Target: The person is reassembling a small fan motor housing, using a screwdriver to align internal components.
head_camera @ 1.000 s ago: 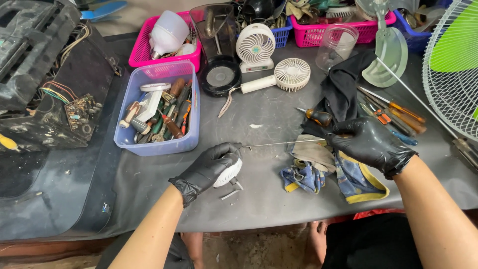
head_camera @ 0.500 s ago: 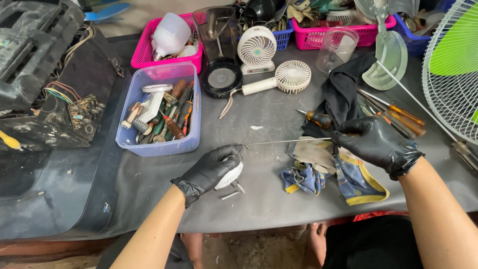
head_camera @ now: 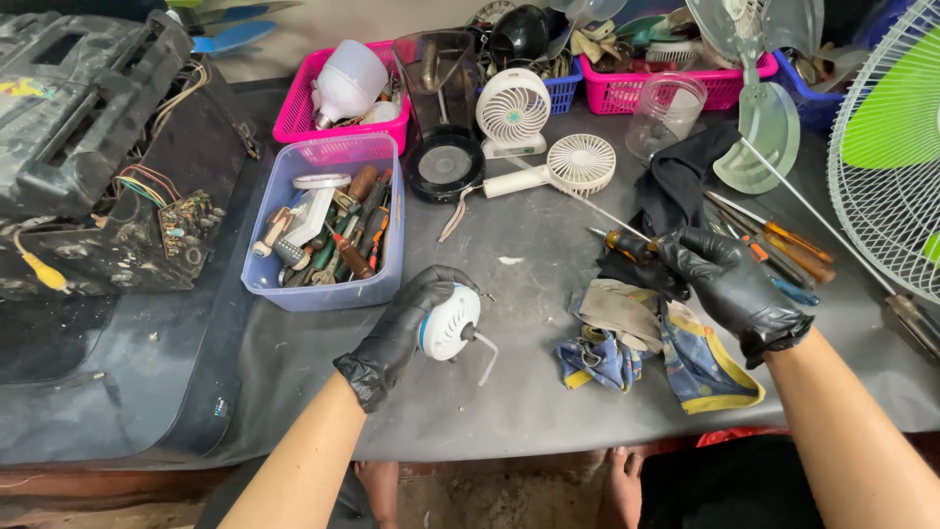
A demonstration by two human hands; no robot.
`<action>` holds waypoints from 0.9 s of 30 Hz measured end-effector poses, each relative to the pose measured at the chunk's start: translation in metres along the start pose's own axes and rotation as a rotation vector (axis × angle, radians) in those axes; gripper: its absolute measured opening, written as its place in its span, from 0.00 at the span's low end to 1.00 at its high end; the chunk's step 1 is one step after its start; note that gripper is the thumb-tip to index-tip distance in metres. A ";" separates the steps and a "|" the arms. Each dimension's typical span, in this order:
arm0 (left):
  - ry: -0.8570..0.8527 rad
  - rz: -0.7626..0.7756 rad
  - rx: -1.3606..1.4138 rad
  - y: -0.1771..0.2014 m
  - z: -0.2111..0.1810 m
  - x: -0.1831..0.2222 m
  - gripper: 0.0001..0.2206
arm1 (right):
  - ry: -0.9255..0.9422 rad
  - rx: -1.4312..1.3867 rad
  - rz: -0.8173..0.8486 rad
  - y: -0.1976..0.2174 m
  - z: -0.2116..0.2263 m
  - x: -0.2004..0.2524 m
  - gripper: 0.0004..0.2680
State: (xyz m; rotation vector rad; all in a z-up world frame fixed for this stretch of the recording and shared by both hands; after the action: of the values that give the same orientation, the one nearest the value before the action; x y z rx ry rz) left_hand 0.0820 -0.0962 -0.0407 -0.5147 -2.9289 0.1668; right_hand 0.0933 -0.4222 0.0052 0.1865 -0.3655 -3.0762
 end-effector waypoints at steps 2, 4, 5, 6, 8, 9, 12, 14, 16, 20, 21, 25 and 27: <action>-0.029 -0.005 0.159 0.000 0.001 0.004 0.15 | -0.139 -0.011 -0.095 -0.021 0.008 0.005 0.06; -0.058 -0.008 0.317 -0.004 -0.001 0.006 0.20 | -0.279 -0.024 -0.191 -0.040 0.001 0.013 0.10; -0.097 0.009 0.384 -0.009 -0.006 0.007 0.22 | -0.303 -0.380 -0.188 -0.059 -0.009 0.015 0.07; -0.134 0.021 0.451 -0.013 -0.010 0.010 0.24 | -0.327 -0.737 -0.176 -0.082 -0.017 0.019 0.06; -0.136 0.010 0.504 -0.022 -0.015 0.021 0.23 | -0.360 -0.801 -0.129 -0.112 0.007 0.029 0.03; -0.137 0.006 0.557 -0.026 -0.017 0.025 0.21 | -0.391 -0.865 -0.088 -0.129 0.018 0.035 0.03; -0.176 0.047 0.600 -0.028 -0.016 0.027 0.23 | -0.283 -0.863 -0.047 -0.153 0.023 0.043 0.01; -0.172 0.028 0.624 -0.033 -0.016 0.032 0.23 | -0.243 -0.840 -0.078 -0.159 -0.003 0.039 0.01; -0.170 0.003 0.649 -0.041 -0.024 0.041 0.24 | -0.207 -0.817 -0.103 -0.164 -0.013 0.040 0.02; -0.077 -0.093 0.774 -0.038 -0.011 0.040 0.22 | -0.156 -0.870 -0.092 -0.166 -0.012 0.043 0.04; -0.164 -0.010 0.690 -0.038 -0.011 0.034 0.25 | -0.138 -0.875 -0.061 -0.165 -0.013 0.041 0.04; -0.118 -0.048 0.731 -0.031 -0.002 0.037 0.27 | -0.157 -0.896 -0.060 -0.164 -0.004 0.043 0.05; -0.119 -0.092 0.679 -0.031 -0.010 0.041 0.24 | -0.154 -0.906 -0.039 -0.164 0.000 0.043 0.06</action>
State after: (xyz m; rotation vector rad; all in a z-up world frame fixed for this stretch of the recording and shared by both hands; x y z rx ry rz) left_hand 0.0353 -0.1096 -0.0208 -0.2614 -2.7390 1.1527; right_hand 0.0467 -0.2647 -0.0386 -0.0805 1.0183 -2.9374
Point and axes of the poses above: each hand's wrist, its own x-axis away from the middle knuckle, its own y-axis out of the back of the hand, z = x × y, the point moved 9 cm from there along -x, towards the middle knuckle, and after that the axes turned 7 degrees about -x, right-handed, at the moved point
